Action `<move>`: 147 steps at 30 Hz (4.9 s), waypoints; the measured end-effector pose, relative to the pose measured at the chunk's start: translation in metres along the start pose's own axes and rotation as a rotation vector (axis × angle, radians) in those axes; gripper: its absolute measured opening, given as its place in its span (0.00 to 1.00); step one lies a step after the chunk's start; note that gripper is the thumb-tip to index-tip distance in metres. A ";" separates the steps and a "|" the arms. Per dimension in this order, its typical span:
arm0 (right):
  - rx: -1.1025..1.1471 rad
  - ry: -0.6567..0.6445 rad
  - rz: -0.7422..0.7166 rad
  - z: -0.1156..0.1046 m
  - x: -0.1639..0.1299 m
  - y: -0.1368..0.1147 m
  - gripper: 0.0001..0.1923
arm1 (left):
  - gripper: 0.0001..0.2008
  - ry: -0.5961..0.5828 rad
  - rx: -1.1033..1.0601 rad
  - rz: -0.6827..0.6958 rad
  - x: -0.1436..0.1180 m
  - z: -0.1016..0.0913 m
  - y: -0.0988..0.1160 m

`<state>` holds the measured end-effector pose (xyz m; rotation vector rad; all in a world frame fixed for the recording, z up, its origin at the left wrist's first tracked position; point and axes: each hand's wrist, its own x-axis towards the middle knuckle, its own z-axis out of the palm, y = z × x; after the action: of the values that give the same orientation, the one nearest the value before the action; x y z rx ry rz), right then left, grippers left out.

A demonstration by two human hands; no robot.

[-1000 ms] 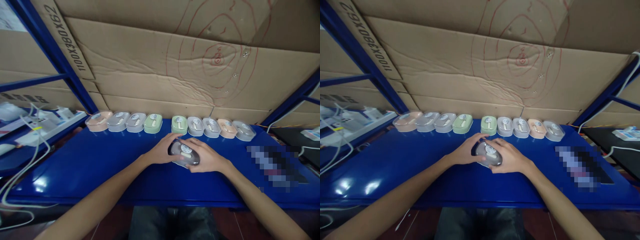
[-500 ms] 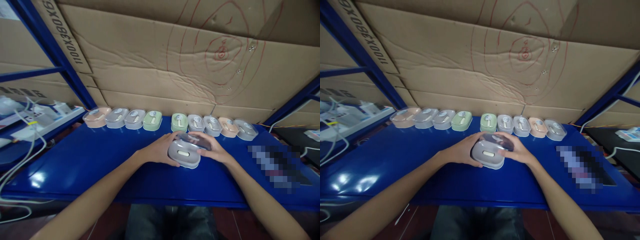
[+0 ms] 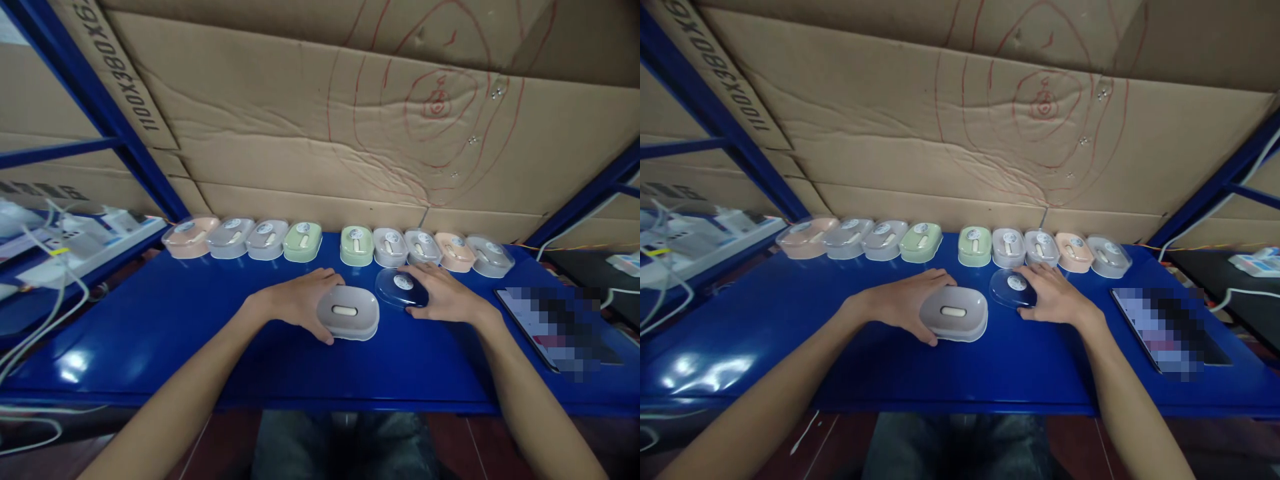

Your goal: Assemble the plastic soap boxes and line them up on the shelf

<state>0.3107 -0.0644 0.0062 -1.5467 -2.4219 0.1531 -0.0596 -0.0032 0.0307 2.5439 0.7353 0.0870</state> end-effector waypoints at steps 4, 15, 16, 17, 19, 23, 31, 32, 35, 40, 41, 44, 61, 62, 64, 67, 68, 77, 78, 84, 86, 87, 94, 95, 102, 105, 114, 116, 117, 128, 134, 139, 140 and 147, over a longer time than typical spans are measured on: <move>-0.152 0.012 -0.004 0.001 0.000 -0.009 0.41 | 0.42 0.049 0.035 0.066 0.008 0.005 0.000; 0.305 0.206 -0.264 0.002 0.009 -0.057 0.38 | 0.61 0.269 0.041 0.016 0.012 0.048 -0.009; 0.274 0.193 -0.268 0.009 0.010 -0.063 0.42 | 0.61 0.267 0.038 0.024 0.013 0.049 -0.009; 0.233 0.182 -0.275 0.016 0.011 -0.068 0.45 | 0.61 0.267 0.036 0.038 0.013 0.048 -0.008; 0.165 0.155 -0.304 0.029 0.013 -0.074 0.45 | 0.60 0.263 0.037 0.062 0.014 0.047 -0.006; 0.135 0.144 -0.345 0.041 0.015 -0.075 0.41 | 0.61 0.240 0.048 0.029 0.013 0.045 -0.005; 0.266 0.229 -0.318 0.043 0.015 -0.075 0.29 | 0.62 0.289 -0.032 -0.004 0.007 0.041 -0.005; 0.285 0.243 -0.315 0.044 0.016 -0.075 0.27 | 0.63 0.282 -0.034 -0.012 0.007 0.040 -0.004; 0.338 0.303 -0.303 0.048 0.017 -0.075 0.23 | 0.68 0.261 -0.031 -0.042 0.008 0.040 -0.005; 0.371 0.403 -0.263 0.051 0.017 -0.073 0.20 | 0.75 0.294 -0.075 -0.035 0.008 0.038 -0.009; 0.372 0.428 -0.245 0.050 0.017 -0.072 0.19 | 0.75 0.300 -0.088 -0.027 0.008 0.036 -0.010; 0.378 0.524 -0.171 0.044 0.016 -0.067 0.18 | 0.72 0.266 -0.113 -0.020 0.006 0.028 -0.010; 0.102 0.402 -0.212 0.048 0.021 -0.056 0.21 | 0.42 -0.106 -0.039 -0.026 -0.015 -0.008 0.004; 0.094 0.403 -0.223 0.048 0.021 -0.056 0.22 | 0.43 -0.094 -0.027 -0.025 -0.014 -0.007 0.005; 0.087 0.408 -0.237 0.048 0.021 -0.056 0.23 | 0.44 -0.072 -0.002 -0.015 -0.013 -0.005 0.005; 0.093 0.425 -0.242 0.049 0.021 -0.054 0.26 | 0.45 -0.065 0.018 -0.001 -0.012 -0.002 0.003; 0.095 0.429 -0.243 0.049 0.021 -0.054 0.27 | 0.46 -0.066 0.019 -0.001 -0.012 -0.002 0.003; 0.046 0.365 -0.199 0.050 0.020 -0.048 0.34 | 0.43 -0.063 0.047 -0.039 -0.013 -0.003 0.005; 0.040 0.358 -0.194 0.051 0.020 -0.048 0.34 | 0.42 -0.060 0.046 -0.032 -0.013 -0.003 0.005; 0.083 0.453 -0.122 0.050 0.021 -0.050 0.32 | 0.42 -0.056 0.033 -0.037 -0.012 -0.002 0.004; 0.118 0.521 -0.082 0.050 0.020 -0.051 0.31 | 0.42 -0.054 0.040 -0.040 -0.012 -0.001 0.004; 0.138 0.549 -0.071 0.049 0.019 -0.052 0.30 | 0.43 -0.053 0.041 -0.045 -0.012 -0.001 0.004; 0.174 0.580 -0.217 0.050 0.012 -0.080 0.29 | 0.49 -0.074 -0.231 -0.033 -0.018 -0.013 -0.004; 0.159 0.573 -0.241 0.051 0.011 -0.084 0.29 | 0.50 -0.070 -0.279 -0.040 -0.020 -0.015 -0.008; 0.093 0.457 -0.344 0.055 0.005 -0.101 0.36 | 0.61 0.045 -0.289 -0.146 -0.030 -0.022 -0.018; 0.075 0.417 -0.340 0.056 0.003 -0.104 0.38 | 0.65 0.049 -0.210 -0.056 -0.026 -0.016 -0.008; 0.020 0.207 -0.313 0.056 0.007 -0.109 0.41 | 0.49 -0.005 -0.068 0.099 -0.013 0.001 0.011; 0.010 0.176 -0.308 0.055 0.008 -0.110 0.42 | 0.44 0.000 -0.055 0.119 -0.014 0.000 0.013; 0.005 0.171 -0.309 0.055 0.008 -0.110 0.42 | 0.44 0.004 -0.052 0.117 -0.015 0.000 0.013; 0.067 0.201 -0.338 0.056 0.007 -0.107 0.43 | 0.42 0.030 -0.063 0.064 -0.017 0.003 0.019; 0.082 0.192 -0.331 0.056 0.006 -0.107 0.44 | 0.41 0.036 -0.063 0.060 -0.021 -0.002 0.022; 0.070 0.192 -0.342 0.055 0.006 -0.106 0.44 | 0.42 0.033 -0.046 0.055 -0.023 -0.006 0.025; 0.068 0.194 -0.348 0.055 0.006 -0.106 0.44 | 0.42 0.027 -0.035 0.052 -0.023 -0.006 0.026; 0.076 0.174 -0.352 0.057 0.005 -0.105 0.46 | 0.42 -0.005 0.066 0.037 -0.025 -0.004 0.021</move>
<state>0.2008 -0.1018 -0.0234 -1.0337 -2.4690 0.0383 -0.0719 -0.0298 0.0453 2.6204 0.6997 0.0699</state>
